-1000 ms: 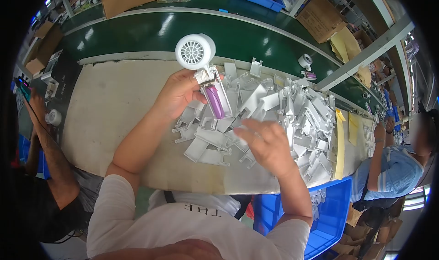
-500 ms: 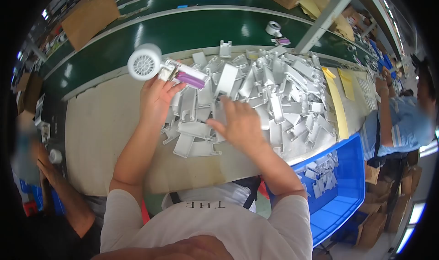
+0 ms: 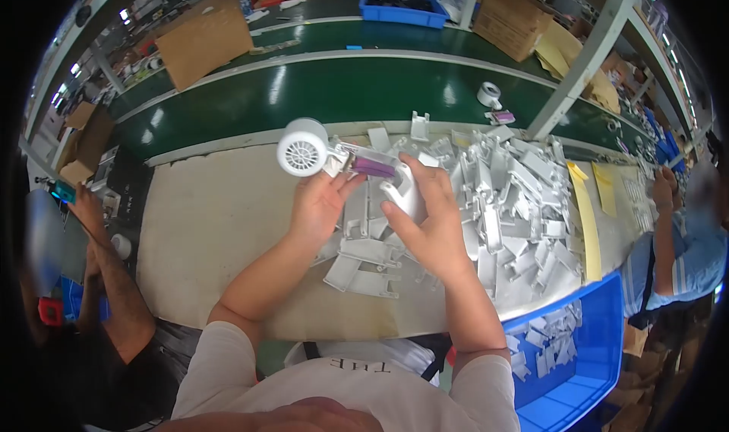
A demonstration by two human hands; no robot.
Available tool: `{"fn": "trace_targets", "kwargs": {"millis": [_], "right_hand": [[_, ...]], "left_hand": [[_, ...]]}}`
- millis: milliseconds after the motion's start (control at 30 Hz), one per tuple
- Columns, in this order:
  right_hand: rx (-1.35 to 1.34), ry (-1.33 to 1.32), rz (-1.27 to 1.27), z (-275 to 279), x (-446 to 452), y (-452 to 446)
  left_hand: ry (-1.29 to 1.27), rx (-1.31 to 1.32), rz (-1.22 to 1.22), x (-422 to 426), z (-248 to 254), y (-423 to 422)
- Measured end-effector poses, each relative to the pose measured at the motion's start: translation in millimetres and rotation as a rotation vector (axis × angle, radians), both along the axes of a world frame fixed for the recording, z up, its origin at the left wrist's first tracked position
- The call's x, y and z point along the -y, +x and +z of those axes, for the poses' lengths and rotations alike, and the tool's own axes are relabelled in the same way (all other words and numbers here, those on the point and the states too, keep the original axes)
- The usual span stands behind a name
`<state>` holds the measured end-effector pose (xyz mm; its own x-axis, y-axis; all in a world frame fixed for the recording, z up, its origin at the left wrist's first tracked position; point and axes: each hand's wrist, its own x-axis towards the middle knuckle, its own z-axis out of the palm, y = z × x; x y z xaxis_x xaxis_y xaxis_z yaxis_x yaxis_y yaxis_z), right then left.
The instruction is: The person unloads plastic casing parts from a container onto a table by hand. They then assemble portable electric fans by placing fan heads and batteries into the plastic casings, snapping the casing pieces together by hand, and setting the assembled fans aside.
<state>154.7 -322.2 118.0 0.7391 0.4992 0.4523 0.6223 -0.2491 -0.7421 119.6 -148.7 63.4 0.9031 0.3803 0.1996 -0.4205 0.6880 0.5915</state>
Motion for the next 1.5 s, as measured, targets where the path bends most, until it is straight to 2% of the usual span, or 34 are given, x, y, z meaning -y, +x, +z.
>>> {"fn": "trace_targets", "kwargs": {"millis": [67,100,200,333,533,633,667,700,733,767,800,867,900,967,1000,1100,1133,1200,1233,1300,1400,1500], "right_hand": [[0.268,0.005,0.06,11.1,-22.5,-5.4],[0.433,-0.104,0.017,15.0,-30.6,-9.0],[0.561,-0.215,-0.051,6.8,-52.2,-6.9],[0.731,-0.113,-0.087,-5.1,-63.4,-1.9],[0.689,-0.124,-0.123,-20.0,-67.7,1.3],[0.764,-0.181,-0.149,-2.6,-58.9,-2.0],[0.751,-0.169,-0.166,-4.1,-56.7,0.7],[0.58,-0.081,-0.16,-6.8,-51.1,6.2],[0.413,0.006,-0.15,-10.9,-43.9,12.4],[0.151,-0.002,0.031,-31.9,-38.1,24.3],[0.15,0.005,0.027,-29.5,-38.9,21.0],[-0.389,0.188,0.292,-22.0,-43.8,10.1],[-0.398,0.199,0.285,-20.7,-46.1,5.7],[-0.462,0.418,0.201,-18.7,-49.2,0.7],[-0.467,0.417,0.193,-21.3,-49.7,-1.2],[-0.159,0.404,0.167,-35.8,-51.2,1.9],[-0.166,0.409,0.156,-37.2,-48.2,4.3],[0.134,0.355,0.145,-37.1,-40.7,9.2],[0.133,0.355,0.137,-36.0,-40.3,9.5],[-0.205,0.452,0.226,-34.0,-43.0,6.2],[-0.247,0.542,0.141,-29.3,-52.1,1.0],[-0.303,0.446,0.162,-28.4,-46.7,4.9]], "left_hand": [[0.007,0.008,0.016,-3.1,1.4,0.1],[-0.005,0.004,0.015,-5.1,1.6,0.0],[0.067,0.043,0.05,-8.1,2.9,-2.4],[-0.004,0.029,0.083,-3.8,-8.8,-0.6],[0.042,0.022,0.14,7.6,-7.2,-2.5],[0.209,-0.035,0.258,2.9,3.8,-4.1],[0.16,0.092,0.243,1.3,11.4,-5.7],[0.111,0.219,0.224,-0.7,19.8,-7.8],[0.127,0.215,0.212,-5.3,25.0,-10.5],[0.129,0.241,0.209,-10.4,29.5,-13.5],[0.128,0.268,0.21,-13.2,31.7,-14.9],[0.133,0.212,0.221,-13.6,32.9,-18.8],[0.14,0.183,0.204,-13.2,35.5,-21.8],[0.145,0.149,0.18,-12.0,36.4,-23.4],[0.132,0.154,0.182,-10.5,35.5,-23.4],[0.122,0.159,0.168,-4.3,36.8,-23.8],[0.129,0.157,0.157,-3.0,36.9,-25.2],[0.135,0.192,0.1,-3.0,35.6,-26.7],[0.138,0.235,0.052,-2.4,35.2,-26.1],[0.105,0.191,0.08,0.5,38.7,-22.7],[0.048,0.161,0.089,-2.4,35.0,-16.4],[0.055,0.165,0.094,-2.7,34.4,-14.5]]}}
